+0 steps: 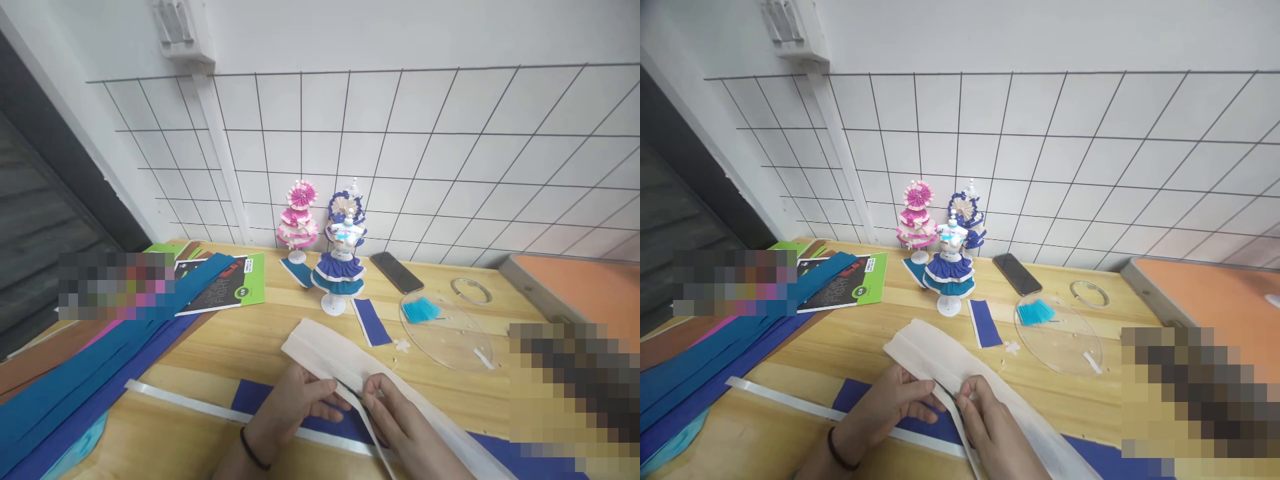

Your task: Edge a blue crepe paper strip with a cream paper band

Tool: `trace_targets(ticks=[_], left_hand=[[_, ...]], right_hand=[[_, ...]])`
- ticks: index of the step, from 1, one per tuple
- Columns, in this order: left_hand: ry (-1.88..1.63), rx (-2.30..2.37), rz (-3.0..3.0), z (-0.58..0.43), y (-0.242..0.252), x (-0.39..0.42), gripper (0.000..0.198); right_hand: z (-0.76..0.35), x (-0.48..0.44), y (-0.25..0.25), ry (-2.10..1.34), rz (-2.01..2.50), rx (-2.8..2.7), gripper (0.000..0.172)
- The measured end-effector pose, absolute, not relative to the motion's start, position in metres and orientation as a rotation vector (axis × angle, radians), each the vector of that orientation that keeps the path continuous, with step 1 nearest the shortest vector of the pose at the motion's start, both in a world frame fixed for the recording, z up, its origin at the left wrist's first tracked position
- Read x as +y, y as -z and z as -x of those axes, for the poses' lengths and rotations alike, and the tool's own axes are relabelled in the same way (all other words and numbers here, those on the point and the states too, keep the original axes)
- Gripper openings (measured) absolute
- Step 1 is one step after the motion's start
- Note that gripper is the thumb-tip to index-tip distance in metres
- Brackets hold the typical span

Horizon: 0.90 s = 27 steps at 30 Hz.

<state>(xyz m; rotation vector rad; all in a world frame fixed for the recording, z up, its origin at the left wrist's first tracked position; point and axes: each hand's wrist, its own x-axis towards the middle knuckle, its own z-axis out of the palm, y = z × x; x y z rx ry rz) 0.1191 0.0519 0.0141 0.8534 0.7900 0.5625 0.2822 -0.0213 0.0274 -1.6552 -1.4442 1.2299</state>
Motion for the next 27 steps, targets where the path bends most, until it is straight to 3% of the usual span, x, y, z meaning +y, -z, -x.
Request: trace_targets(ticks=[27], left_hand=[[-0.575,0.832,-0.940,-0.1153,-0.0091,0.0553,0.037]], right_hand=[[-0.2905,-0.0180,-0.0363,-1.290,1.693,-1.610,0.023]])
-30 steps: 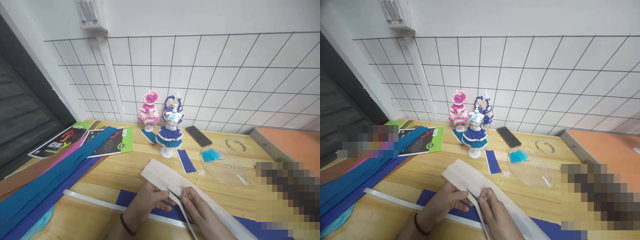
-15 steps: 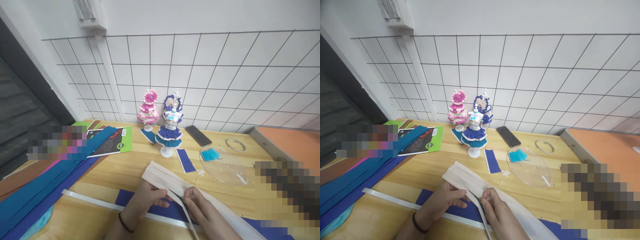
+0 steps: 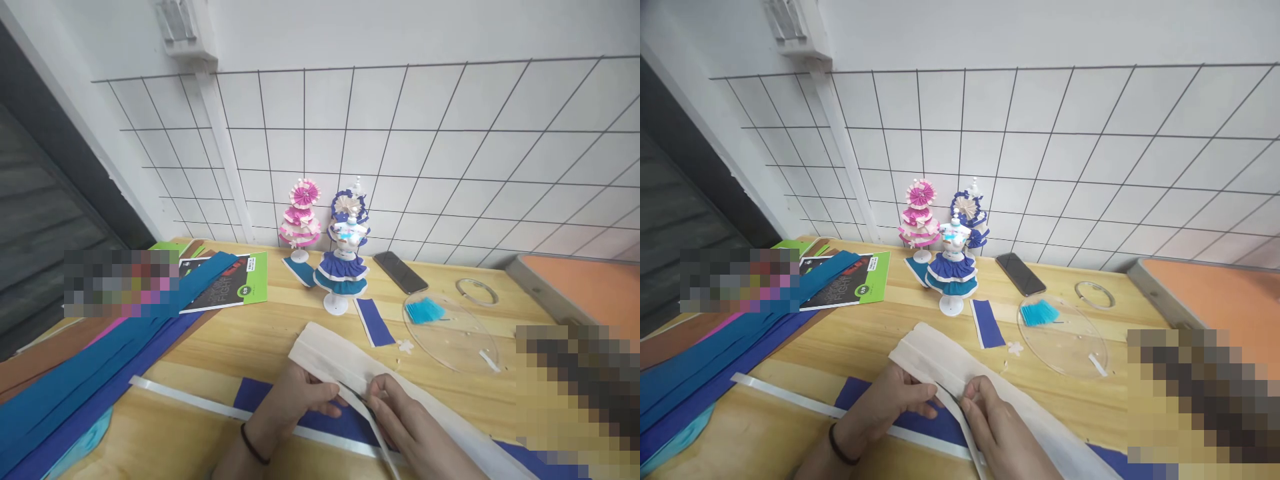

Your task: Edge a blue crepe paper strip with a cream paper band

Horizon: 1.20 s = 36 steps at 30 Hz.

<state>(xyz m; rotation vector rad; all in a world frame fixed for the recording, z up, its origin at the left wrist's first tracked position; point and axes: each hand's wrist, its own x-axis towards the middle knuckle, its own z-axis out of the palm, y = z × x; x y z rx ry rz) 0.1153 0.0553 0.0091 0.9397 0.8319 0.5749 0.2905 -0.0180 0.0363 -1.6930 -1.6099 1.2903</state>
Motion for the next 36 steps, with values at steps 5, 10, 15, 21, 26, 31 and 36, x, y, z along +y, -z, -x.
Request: trace_targets(ticks=[5,10,15,21,26,31,36], left_hand=[[-0.578,0.833,-0.941,-0.115,-0.009,0.055,0.035],[-0.576,0.817,-0.950,-0.114,-0.008,0.056,0.033],[-0.585,0.808,-0.948,-0.114,-0.007,0.056,0.034],[-0.579,0.842,-0.942,-0.115,-0.010,0.056,0.032],[-0.610,0.800,-0.945,-0.114,-0.010,0.057,0.033],[-0.623,0.804,-0.931,-0.114,-0.008,0.056,0.034],[-0.613,0.793,-0.953,-0.114,-0.006,0.055,0.034]], right_hand=[[-0.291,-0.019,-0.034,-1.289,1.698,-1.604,0.023],[-0.292,-0.019,-0.027,-1.248,1.695,-1.615,0.021],[-0.292,-0.021,-0.027,-1.216,1.716,-1.635,0.020],[-0.293,-0.020,-0.030,-1.212,1.738,-1.669,0.021],[-0.295,-0.019,-0.030,-1.194,1.748,-1.651,0.019],[-0.294,-0.019,-0.029,-1.196,1.736,-1.649,0.020],[-0.287,-0.017,-0.031,-1.196,1.723,-1.643,0.022]])
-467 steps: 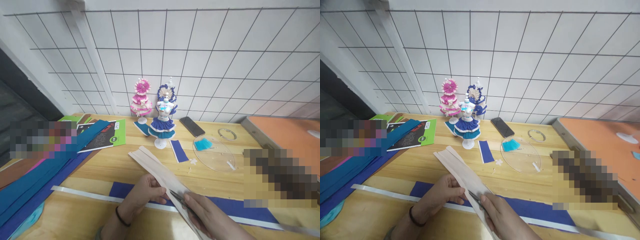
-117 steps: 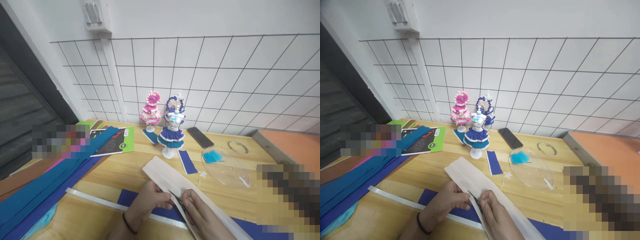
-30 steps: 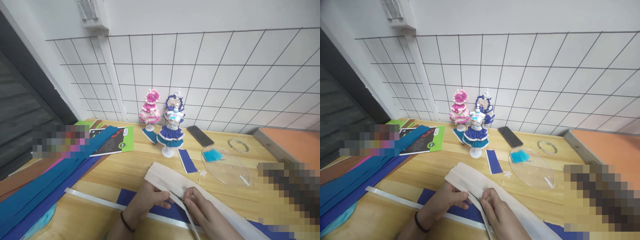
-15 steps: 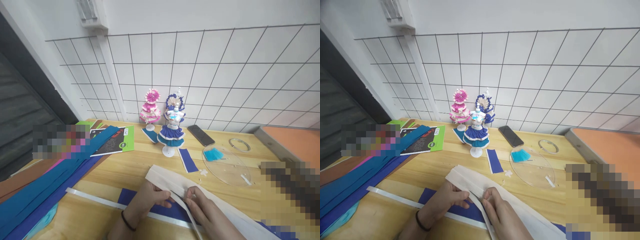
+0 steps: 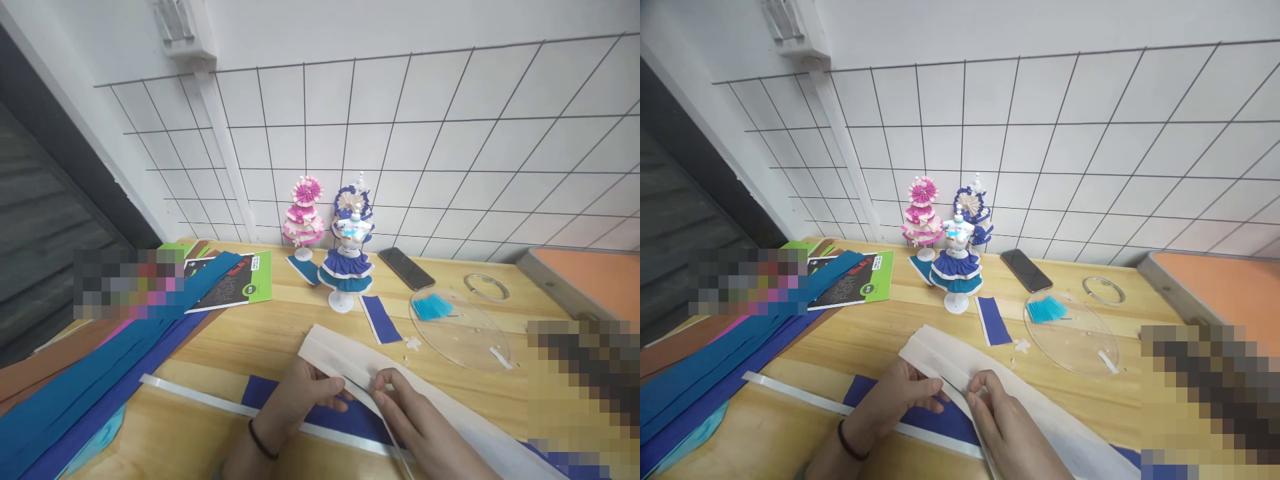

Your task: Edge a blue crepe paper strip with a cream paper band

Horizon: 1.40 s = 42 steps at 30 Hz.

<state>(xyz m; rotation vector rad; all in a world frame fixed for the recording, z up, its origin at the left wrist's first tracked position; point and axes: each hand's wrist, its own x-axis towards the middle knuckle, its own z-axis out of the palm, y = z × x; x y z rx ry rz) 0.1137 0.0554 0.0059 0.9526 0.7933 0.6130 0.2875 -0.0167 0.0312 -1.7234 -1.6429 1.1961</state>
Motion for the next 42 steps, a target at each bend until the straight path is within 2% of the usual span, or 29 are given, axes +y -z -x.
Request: trace_targets(ticks=[22,33,42], left_hand=[[-0.632,0.773,-0.965,-0.114,-0.008,0.055,0.031],[-0.642,0.786,-0.892,-0.115,-0.011,0.058,0.028],[-0.636,0.793,-0.899,-0.114,-0.009,0.056,0.032]], right_hand=[[-0.288,-0.013,-0.032,-1.206,1.686,-1.611,0.026],[-0.293,-0.012,-0.026,-1.143,1.693,-1.573,0.021],[-0.288,-0.012,-0.029,-1.160,1.713,-1.576,0.025]])
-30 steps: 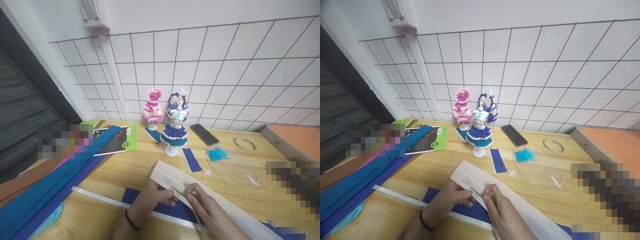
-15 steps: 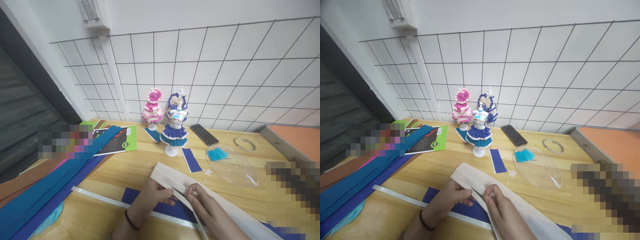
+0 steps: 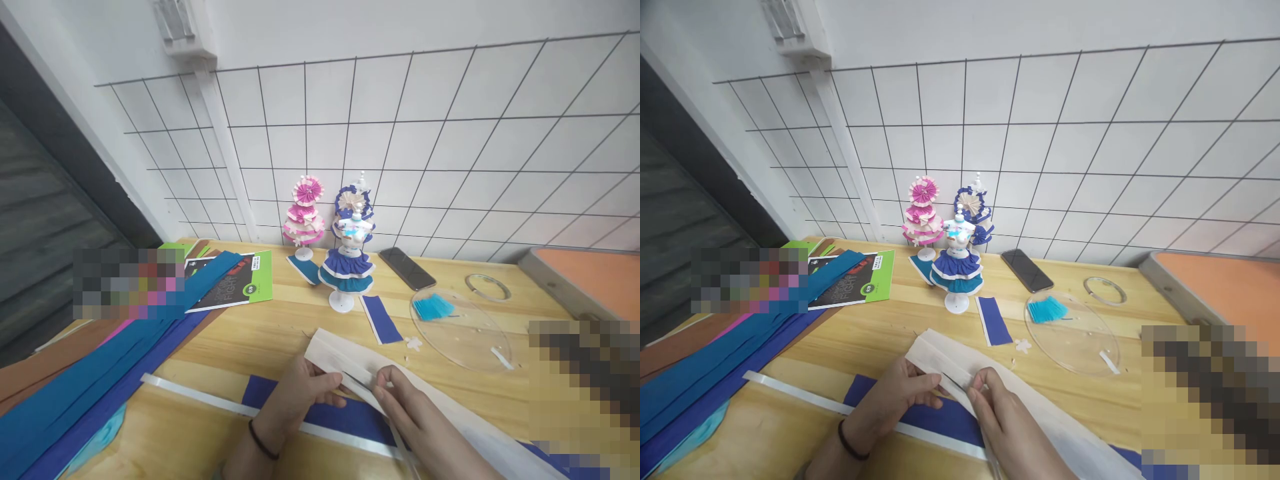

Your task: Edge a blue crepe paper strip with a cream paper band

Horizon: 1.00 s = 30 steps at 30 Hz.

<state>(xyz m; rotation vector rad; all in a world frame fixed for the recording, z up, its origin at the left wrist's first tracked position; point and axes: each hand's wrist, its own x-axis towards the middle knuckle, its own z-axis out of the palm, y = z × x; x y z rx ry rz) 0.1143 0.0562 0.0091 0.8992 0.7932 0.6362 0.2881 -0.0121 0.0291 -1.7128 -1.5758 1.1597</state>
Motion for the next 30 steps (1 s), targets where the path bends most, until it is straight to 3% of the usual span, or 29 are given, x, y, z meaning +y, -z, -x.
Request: trace_targets(ticks=[30], left_hand=[[-0.636,0.772,-0.942,-0.1142,-0.0050,0.0568,0.037]], right_hand=[[-0.2889,-0.0114,-0.0307,-1.216,1.716,-1.594,0.023]])
